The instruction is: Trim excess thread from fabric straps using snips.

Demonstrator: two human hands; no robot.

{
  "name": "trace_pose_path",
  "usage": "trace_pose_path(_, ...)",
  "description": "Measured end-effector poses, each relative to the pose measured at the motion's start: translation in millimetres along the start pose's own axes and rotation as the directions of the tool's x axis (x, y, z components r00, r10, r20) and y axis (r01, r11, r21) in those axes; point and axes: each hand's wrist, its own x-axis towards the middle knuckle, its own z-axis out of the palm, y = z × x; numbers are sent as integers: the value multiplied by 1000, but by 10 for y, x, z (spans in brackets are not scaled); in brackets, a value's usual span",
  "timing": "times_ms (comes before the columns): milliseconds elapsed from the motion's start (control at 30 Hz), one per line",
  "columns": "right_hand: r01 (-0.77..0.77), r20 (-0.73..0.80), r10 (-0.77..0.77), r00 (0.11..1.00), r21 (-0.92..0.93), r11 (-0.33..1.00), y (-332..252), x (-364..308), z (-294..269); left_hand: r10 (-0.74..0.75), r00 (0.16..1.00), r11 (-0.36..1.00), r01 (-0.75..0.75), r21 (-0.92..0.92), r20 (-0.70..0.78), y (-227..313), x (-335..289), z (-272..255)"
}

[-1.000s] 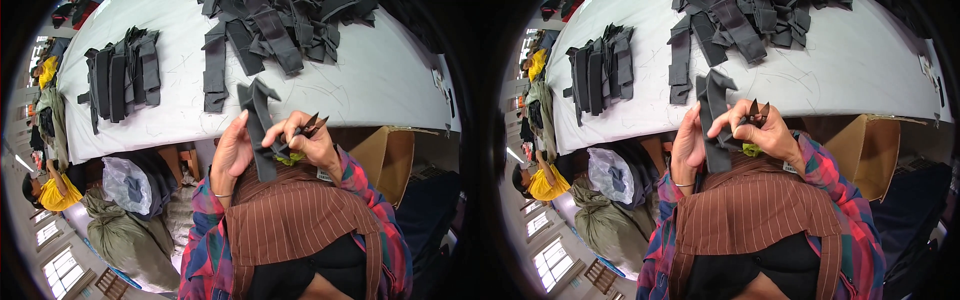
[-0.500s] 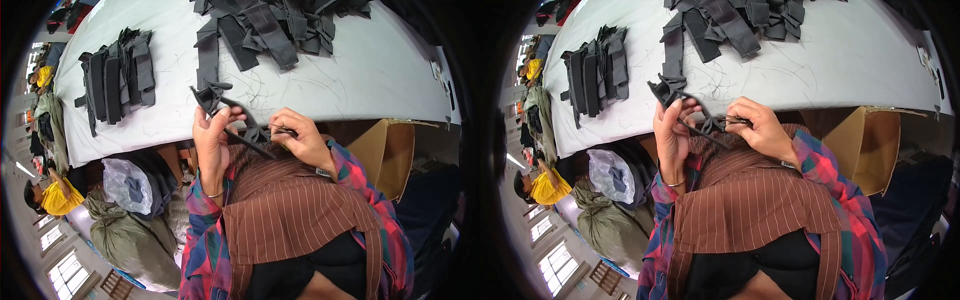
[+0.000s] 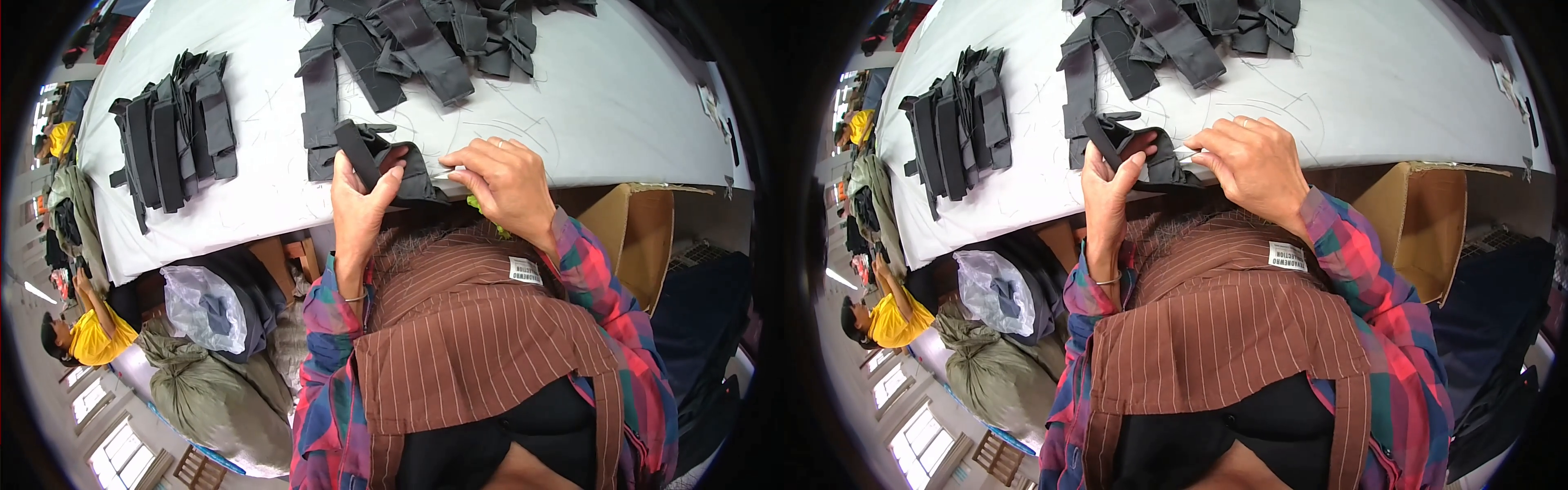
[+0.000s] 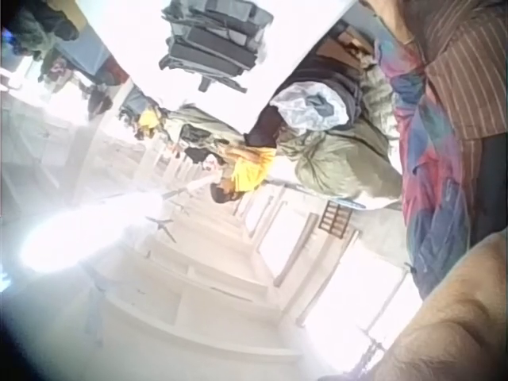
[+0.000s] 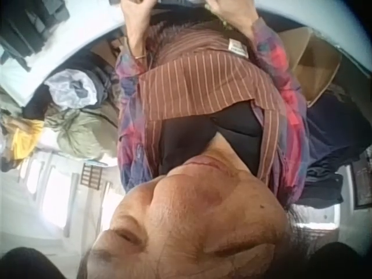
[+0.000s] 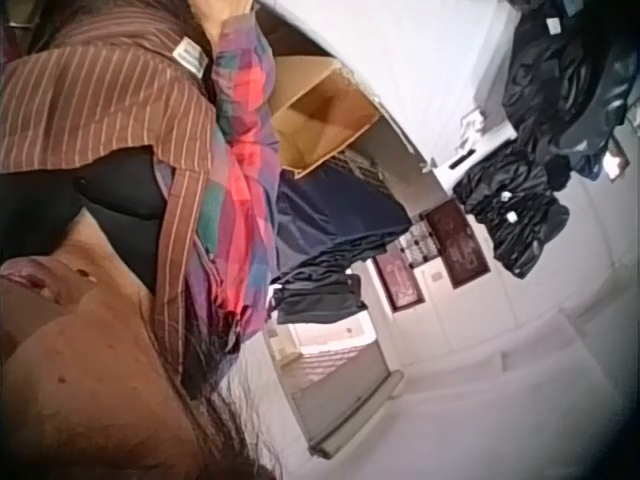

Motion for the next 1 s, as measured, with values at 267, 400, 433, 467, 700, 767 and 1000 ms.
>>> trace_pose_path(267,188,137,-181,974,-45,981,221,218,49,-35,996,998,30,58,85,42,19,-13)
trace_pose_path(400,342,194,-349,917,68,937,337,357,38,-75,990,997,73,19,120,62,32,-20)
trace_pose_path(433,343,197,-350,916,71,937,362,371,41,-79,987,997,77,15,137,73,34,-19)
trace_pose_path(467,355,197,-369,908,103,929,387,380,43,-80,988,997,79,13,134,80,40,-23)
trace_pose_path(700,360,252,-408,878,215,908,451,464,49,-116,982,993,116,5,152,100,54,-30)
trace_pose_path(767,364,253,-415,874,226,904,451,488,40,-129,980,992,130,2,149,105,59,-36)
trace_pose_path(1000,367,333,-423,843,221,904,469,517,-13,-126,979,992,125,20,161,93,84,-21)
